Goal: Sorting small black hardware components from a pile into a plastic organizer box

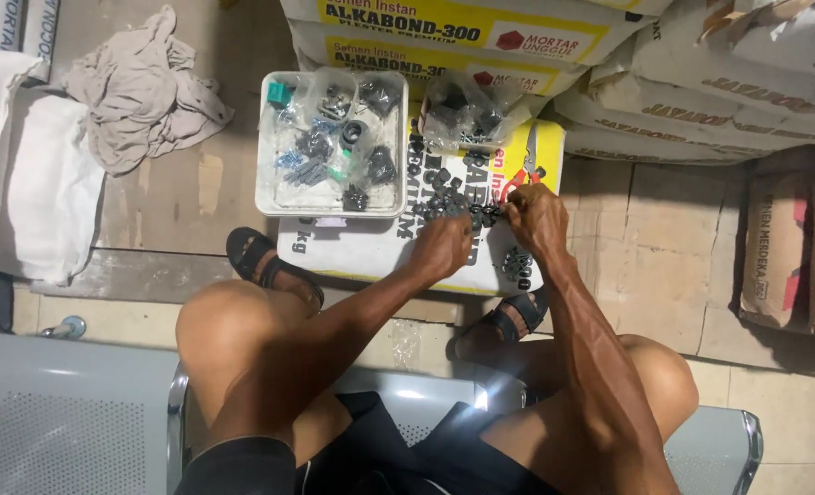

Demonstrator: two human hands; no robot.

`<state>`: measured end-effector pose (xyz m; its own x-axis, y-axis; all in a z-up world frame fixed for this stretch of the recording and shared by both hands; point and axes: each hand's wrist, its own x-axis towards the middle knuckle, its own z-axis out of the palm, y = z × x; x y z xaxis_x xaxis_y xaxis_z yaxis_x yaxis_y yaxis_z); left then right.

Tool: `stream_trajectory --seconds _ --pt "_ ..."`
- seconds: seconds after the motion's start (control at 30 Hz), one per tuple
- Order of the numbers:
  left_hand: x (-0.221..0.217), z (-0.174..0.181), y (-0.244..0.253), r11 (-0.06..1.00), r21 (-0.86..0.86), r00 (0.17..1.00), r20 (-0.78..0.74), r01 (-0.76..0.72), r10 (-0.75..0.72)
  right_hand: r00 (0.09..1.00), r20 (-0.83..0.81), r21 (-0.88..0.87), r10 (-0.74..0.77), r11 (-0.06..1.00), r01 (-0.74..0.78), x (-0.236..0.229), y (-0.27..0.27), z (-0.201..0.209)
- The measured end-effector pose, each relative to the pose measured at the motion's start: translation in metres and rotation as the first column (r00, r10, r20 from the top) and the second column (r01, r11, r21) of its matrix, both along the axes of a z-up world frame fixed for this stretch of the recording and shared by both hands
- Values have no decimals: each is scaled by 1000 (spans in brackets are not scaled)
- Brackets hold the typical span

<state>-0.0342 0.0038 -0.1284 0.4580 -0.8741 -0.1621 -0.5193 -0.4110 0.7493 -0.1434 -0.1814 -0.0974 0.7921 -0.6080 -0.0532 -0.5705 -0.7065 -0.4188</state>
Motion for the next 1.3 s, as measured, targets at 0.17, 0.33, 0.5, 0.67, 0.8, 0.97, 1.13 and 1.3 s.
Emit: stream_trajectory --seconds 0.17,0.33,0.5,0.67,0.8,0.97,1.13,1.3 --pt "3 39 25 972 -47 918 341 232 -203 1000 -23 0 -18 1000 18 -12 12 19" --pt "6 60 22 938 38 864 377 345 -333 908 -407 26 -102 992 123 -48 22 26" --pt "5 75 29 947 30 801 526 319 -287 882 -463 55 -93 990 133 -43 31 13" --pt "7 15 13 981 -60 896 420 185 -143 903 -417 93 -102 984 154 -38 34 0" --pt "6 16 10 954 -275 987 77 -117 143 954 -281 174 -101 973 154 -33 40 11" --pt "-4 22 2 880 -311 933 -153 -358 326 985 -171 135 -23 990 46 -32 42 7" --pt "-10 27 0 807 -323 867 -252 -493 429 987 -160 85 34 996 -20 -31 53 23" --pt "-4 107 13 746 -112 522 -781 -657 342 879 295 479 -375 854 203 -19 58 60"
